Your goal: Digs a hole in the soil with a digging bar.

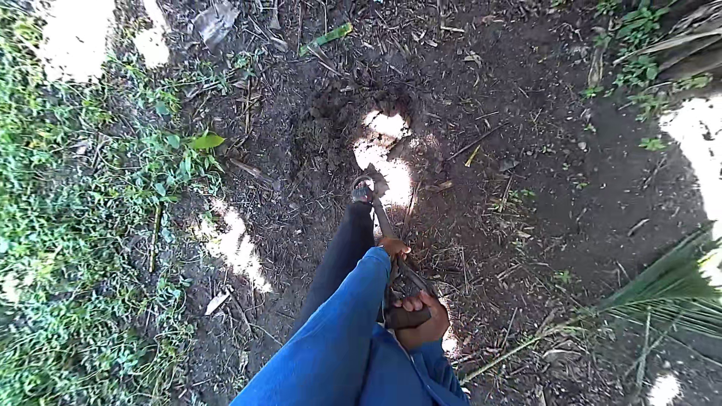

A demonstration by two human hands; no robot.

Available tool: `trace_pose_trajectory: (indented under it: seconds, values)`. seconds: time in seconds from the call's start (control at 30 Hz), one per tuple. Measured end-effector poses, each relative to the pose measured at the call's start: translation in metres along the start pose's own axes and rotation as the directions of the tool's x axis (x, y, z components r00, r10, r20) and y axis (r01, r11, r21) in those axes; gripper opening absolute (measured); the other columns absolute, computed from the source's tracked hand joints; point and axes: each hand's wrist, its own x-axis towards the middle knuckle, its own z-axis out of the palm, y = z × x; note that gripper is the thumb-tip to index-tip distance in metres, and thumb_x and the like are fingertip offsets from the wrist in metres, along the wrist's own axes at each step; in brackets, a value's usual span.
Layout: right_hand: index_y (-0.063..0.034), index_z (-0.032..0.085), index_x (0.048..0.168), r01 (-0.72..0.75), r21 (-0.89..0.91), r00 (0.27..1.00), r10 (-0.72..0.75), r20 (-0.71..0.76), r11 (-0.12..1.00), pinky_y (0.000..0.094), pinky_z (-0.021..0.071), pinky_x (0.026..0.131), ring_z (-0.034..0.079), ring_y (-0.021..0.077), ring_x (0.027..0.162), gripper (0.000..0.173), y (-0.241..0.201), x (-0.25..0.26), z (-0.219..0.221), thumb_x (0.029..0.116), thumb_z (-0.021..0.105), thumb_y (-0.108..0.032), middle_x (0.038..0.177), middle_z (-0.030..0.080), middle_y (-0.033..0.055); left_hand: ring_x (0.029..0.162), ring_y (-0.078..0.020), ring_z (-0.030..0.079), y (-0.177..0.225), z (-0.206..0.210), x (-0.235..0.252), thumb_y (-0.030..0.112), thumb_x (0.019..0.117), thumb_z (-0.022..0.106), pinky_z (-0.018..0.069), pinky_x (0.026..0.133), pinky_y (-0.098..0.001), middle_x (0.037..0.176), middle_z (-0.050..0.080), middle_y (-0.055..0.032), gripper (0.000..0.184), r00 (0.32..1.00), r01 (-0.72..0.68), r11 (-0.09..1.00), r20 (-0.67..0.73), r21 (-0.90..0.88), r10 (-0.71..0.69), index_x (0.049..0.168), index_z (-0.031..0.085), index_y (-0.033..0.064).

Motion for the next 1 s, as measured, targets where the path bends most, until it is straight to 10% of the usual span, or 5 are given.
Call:
trace_pose_trajectory:
  seconds: [0.37, 0.57, 0.77, 0.9, 1.0]
  values:
    - [-0.0169, 0.066, 0.066, 0.225, -0.09, 0.96, -0.205, 0.192, 0.97, 0.0304, 0.0547, 0.049, 0.059, 0.0108, 0.047, 0.025, -0.046, 0.107, 0.122, 0.0896, 0.066, -0.024, 0.053, 0.058, -0.0033, 0.073, -0.0177, 0.062, 0.133, -0.031, 0.043, 0.017, 0.0945, 0.067, 0.0536, 0.065, -0.0372, 0.092, 0.068, -0.0096, 0.025, 0.982, -0.033, 0.999, 0.184, 0.006, 0.031, 0.114, 0.067, 0.0012]
    - [-0.0114, 0.07, 0.068, 0.17, -0.092, 0.888, -0.112, 0.446, 0.981, 0.0288, 0.0548, 0.052, 0.062, 0.0114, 0.051, 0.024, -0.159, 0.197, 0.111, 0.0896, 0.069, -0.022, 0.055, 0.06, -0.0019, 0.073, -0.0238, 0.065, 0.181, 0.034, 0.058, 0.027, 0.1021, 0.063, 0.0581, 0.067, -0.039, 0.095, 0.064, -0.0178, 0.039, 0.988, -0.016, 0.879, 0.125, -0.476, 0.086, 0.126, 0.057, -0.0034]
    - [-0.0154, 0.072, 0.072, 0.2, -0.138, 0.955, -0.161, 0.25, 0.97, 0.0276, 0.051, 0.045, 0.057, 0.0087, 0.045, 0.017, -0.138, 0.138, -0.051, 0.0788, 0.081, -0.028, 0.052, 0.056, -0.0045, 0.094, -0.0339, 0.068, 0.058, 0.094, 0.099, 0.016, 0.0864, 0.078, 0.058, 0.081, -0.0524, 0.111, 0.067, -0.025, 0.053, 0.996, -0.057, 0.941, 0.052, -0.333, 0.078, 0.13, 0.057, -0.0048]
    - [-0.0234, 0.055, 0.065, 0.098, -0.313, 0.951, -0.181, -0.249, 0.945, 0.028, 0.0508, 0.044, 0.054, 0.0073, 0.041, 0.043, -0.069, 0.082, -0.181, 0.1036, 0.035, -0.027, 0.047, 0.054, -0.0073, 0.105, -0.034, 0.068, -0.056, 0.118, 0.1, 0.025, 0.0991, 0.069, 0.0581, 0.089, -0.0489, 0.124, 0.064, -0.027, 0.055, 1.0, -0.022, 1.0, 0.014, 0.01, 0.022, 0.14, 0.052, -0.0064]
    - [-0.0202, 0.053, 0.069, 0.027, -0.285, 0.902, -0.147, -0.407, 0.958, 0.0308, 0.0524, 0.044, 0.055, 0.0097, 0.04, 0.041, -0.014, 0.058, -0.195, 0.1039, 0.031, -0.019, 0.047, 0.054, -0.006, 0.125, -0.0353, 0.061, -0.091, 0.095, 0.099, 0.026, 0.0923, 0.075, 0.0502, 0.107, -0.0504, 0.134, 0.061, -0.0276, 0.062, 1.0, 0.004, 0.99, -0.03, 0.14, 0.0, 0.138, 0.053, -0.009]
